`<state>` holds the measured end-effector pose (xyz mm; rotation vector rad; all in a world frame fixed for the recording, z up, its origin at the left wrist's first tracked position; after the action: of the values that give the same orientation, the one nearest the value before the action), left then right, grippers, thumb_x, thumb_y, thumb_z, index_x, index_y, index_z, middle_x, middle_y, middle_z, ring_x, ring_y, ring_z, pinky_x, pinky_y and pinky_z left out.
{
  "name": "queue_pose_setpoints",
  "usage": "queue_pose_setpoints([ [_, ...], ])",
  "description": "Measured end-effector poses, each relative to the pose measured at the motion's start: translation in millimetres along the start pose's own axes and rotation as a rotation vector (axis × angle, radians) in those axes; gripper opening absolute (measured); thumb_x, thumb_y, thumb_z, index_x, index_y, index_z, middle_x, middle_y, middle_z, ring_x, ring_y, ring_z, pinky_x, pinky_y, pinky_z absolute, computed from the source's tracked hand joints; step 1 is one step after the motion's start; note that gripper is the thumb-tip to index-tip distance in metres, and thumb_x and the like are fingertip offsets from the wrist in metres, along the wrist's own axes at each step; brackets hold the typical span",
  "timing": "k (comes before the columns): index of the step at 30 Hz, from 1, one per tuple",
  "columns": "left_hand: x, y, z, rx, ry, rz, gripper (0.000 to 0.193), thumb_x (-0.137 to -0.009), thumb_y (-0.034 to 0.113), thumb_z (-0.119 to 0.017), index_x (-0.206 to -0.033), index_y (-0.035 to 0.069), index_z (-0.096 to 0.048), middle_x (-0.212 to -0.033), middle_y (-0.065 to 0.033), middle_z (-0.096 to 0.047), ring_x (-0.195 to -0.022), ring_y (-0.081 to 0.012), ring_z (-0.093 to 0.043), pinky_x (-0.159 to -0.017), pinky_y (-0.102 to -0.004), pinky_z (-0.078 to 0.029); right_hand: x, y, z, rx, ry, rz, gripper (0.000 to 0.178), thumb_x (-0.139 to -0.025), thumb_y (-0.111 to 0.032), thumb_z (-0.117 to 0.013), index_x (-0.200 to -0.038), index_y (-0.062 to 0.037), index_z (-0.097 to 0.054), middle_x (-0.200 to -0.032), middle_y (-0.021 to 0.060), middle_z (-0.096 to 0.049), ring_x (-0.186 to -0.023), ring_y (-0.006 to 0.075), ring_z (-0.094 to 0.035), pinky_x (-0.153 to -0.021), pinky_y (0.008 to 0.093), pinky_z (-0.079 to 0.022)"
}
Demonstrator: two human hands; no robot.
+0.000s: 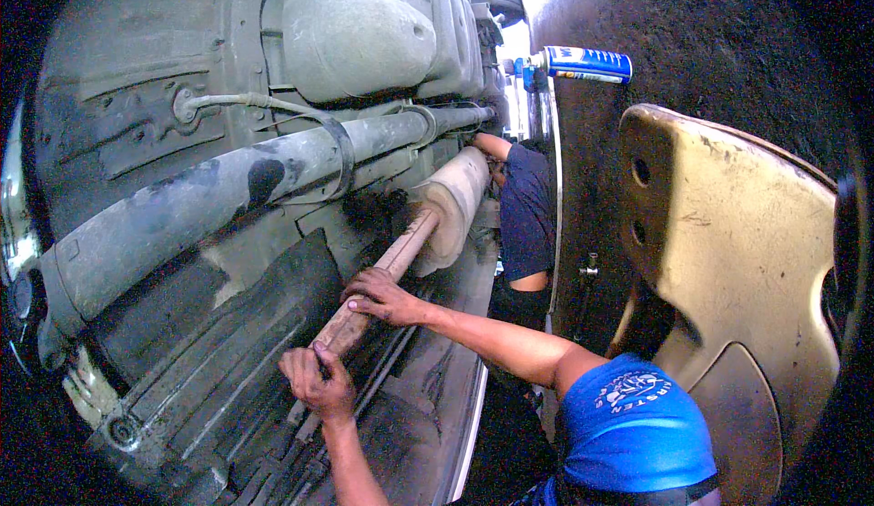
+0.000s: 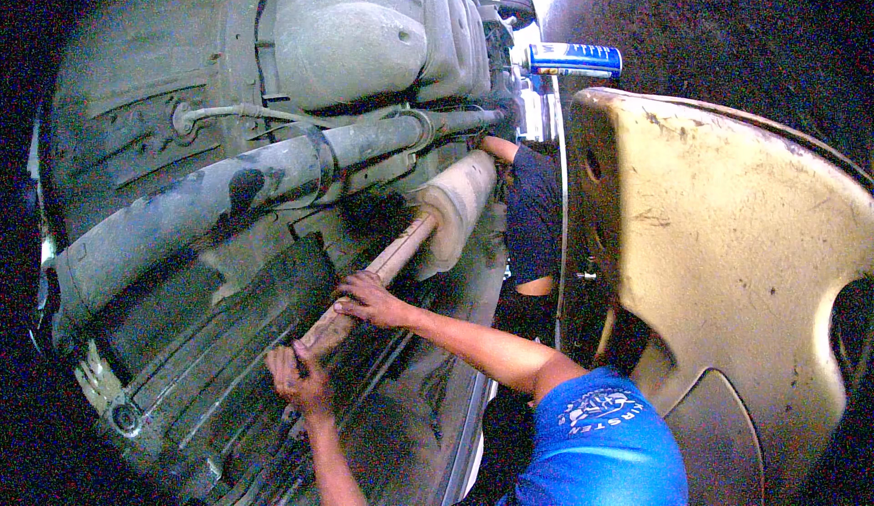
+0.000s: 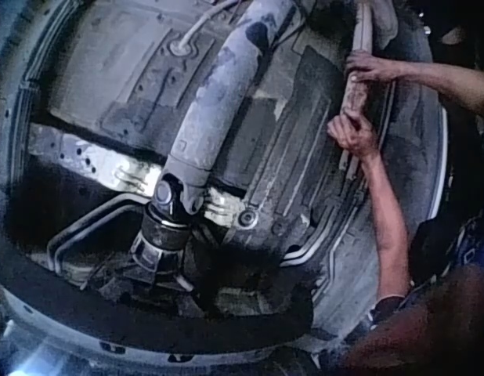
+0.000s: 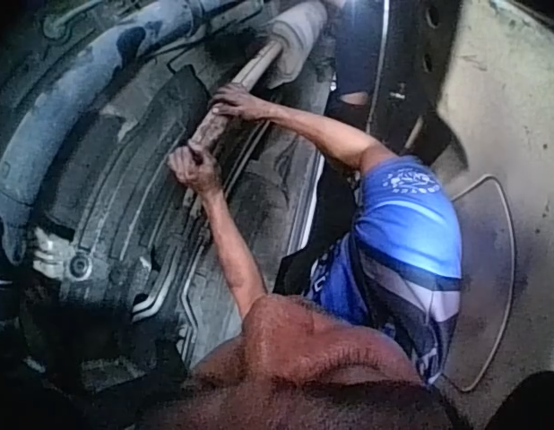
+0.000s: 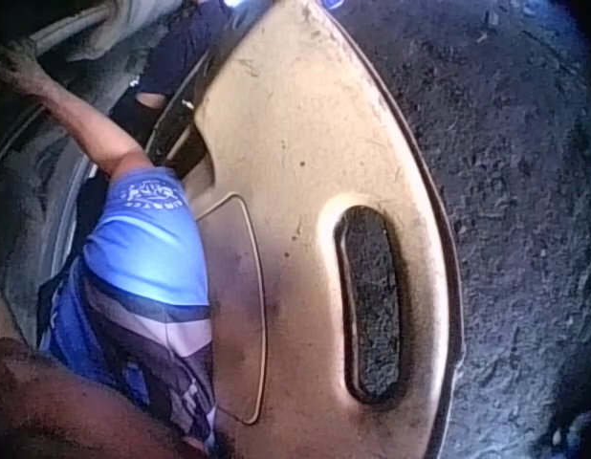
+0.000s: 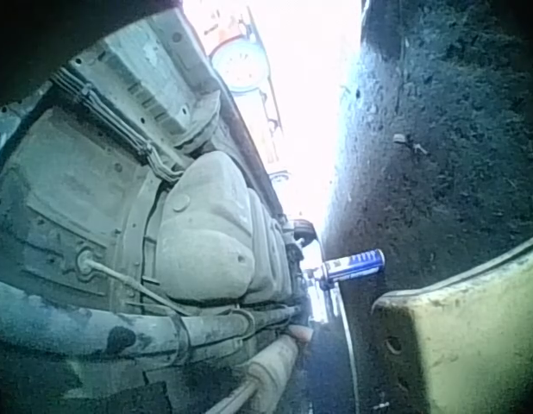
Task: Manually manipulating and aligning vehicle exhaust components under a chassis.
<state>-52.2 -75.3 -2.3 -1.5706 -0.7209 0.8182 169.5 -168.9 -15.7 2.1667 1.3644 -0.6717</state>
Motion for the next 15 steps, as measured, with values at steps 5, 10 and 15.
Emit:
queue_pose_setpoints([
  [5, 2, -6, 0, 0.018, -0.055, 0.065, 0.019, -0.089, 0.0, -0.053, -0.07, -0.001, -0.049, -0.068, -0.015, -0.046, -0.068, -0.0335, -0.046, -0.067, -0.0442, -0.038, -2, -4, -3, -0.016, -0.014, -0.002, 0.04, -0.098, -0.041, -0.046, -0.114, -0.0078, -0.062, -0.113, 0.0139, -0.057, -0.112, 0.0318, -0.048, -0.101, 0.0428, -0.032],
  [10, 2, -10, 0, 0.03, -0.089, 0.097, 0.02, -0.089, 0.0, -0.053, -0.07, -0.001, -0.049, -0.067, -0.0147, -0.046, -0.067, -0.0334, -0.046, -0.066, -0.0443, -0.038, -4, -10, -3, -0.049, -0.017, -0.008, 0.039, -0.098, -0.04, -0.047, -0.113, -0.0078, -0.062, -0.113, 0.0135, -0.057, -0.111, 0.0311, -0.049, -0.1, 0.0428, -0.032],
  [15, 5, -10, 4, 0.004, 0.011, 0.014, 0.021, -0.089, 0.0, -0.053, -0.069, -0.003, -0.048, -0.068, -0.0167, -0.046, -0.068, -0.0345, -0.047, -0.066, -0.0447, -0.038, -3, -10, -4, -0.054, 0.04, -0.008, 0.037, -0.096, -0.04, -0.05, -0.111, -0.008, -0.062, -0.11, 0.0126, -0.057, -0.108, 0.0304, -0.049, -0.099, 0.0417, -0.033],
])
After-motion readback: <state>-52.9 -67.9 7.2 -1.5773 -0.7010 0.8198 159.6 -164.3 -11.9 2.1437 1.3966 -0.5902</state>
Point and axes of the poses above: each hand's wrist, its own x-axis away from the middle knuckle, its own z-axis out of the back of the hand, y = z × x, the point moved 8 cm from there along -x, towards the middle knuckle
